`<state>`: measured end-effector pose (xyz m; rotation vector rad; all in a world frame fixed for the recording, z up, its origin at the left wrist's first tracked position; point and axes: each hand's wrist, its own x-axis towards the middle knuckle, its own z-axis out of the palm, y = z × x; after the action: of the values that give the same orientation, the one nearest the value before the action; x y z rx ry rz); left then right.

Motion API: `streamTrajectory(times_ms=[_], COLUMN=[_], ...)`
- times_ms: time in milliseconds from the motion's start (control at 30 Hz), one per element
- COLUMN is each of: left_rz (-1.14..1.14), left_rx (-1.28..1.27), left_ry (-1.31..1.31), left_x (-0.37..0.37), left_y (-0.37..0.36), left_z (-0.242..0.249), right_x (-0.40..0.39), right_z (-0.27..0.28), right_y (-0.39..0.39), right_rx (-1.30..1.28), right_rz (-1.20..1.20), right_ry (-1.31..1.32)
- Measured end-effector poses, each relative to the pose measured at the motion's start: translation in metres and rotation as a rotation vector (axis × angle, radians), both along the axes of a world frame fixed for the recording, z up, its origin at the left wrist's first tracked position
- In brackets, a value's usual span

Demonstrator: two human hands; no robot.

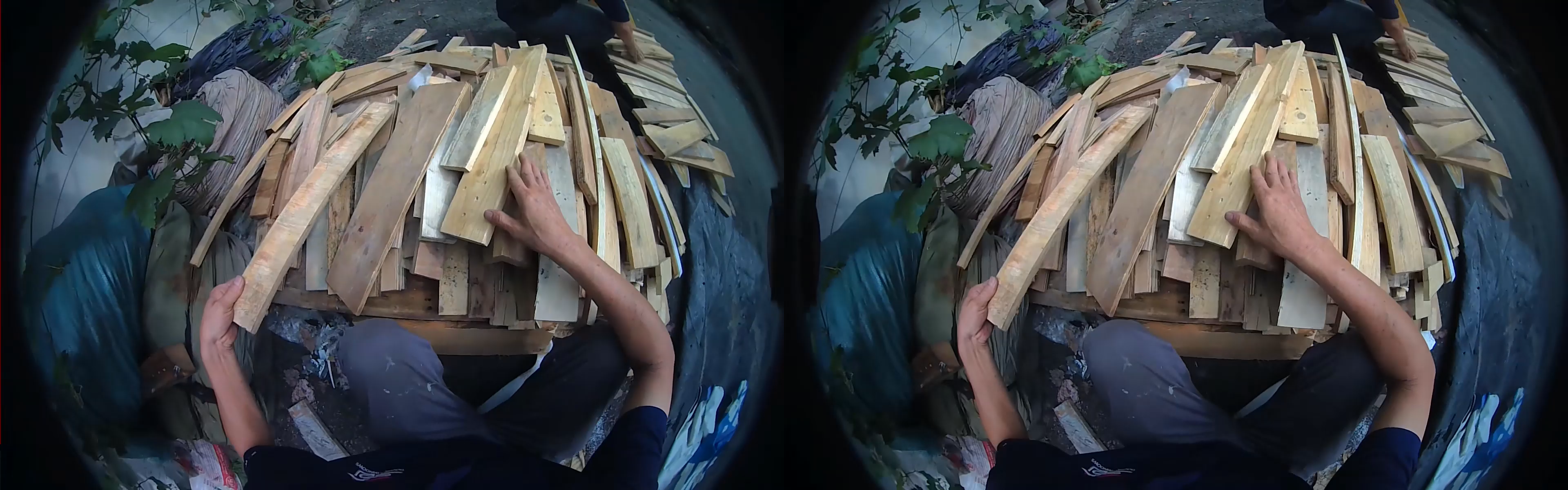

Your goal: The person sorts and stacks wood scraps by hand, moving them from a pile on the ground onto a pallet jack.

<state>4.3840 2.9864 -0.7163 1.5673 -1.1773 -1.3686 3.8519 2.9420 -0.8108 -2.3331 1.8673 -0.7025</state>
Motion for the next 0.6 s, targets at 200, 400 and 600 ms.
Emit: streamTrajectory(times_ms=[200, 400, 600], left_rz=[0.084, 0.057, -0.33], left_rx=[0.022, -0.082, 0.078], left_ry=[0.194, 0.394, 0.529], left_x=[-0.004, -0.086, -0.179], left_y=[0.058, 0.035, -0.032], left_z=[-0.014, -0.026, -0.06], right_x=[0.033, 0.127, 0.151], right_z=[0.052, 0.046, 0.051], right_y=[0.007, -0.018, -0.037], right_rx=[0.502, 0.893, 0.482], right_rz=[0.173, 0.384, 0.14], right_ry=[-0.598, -1.192, -1.499])
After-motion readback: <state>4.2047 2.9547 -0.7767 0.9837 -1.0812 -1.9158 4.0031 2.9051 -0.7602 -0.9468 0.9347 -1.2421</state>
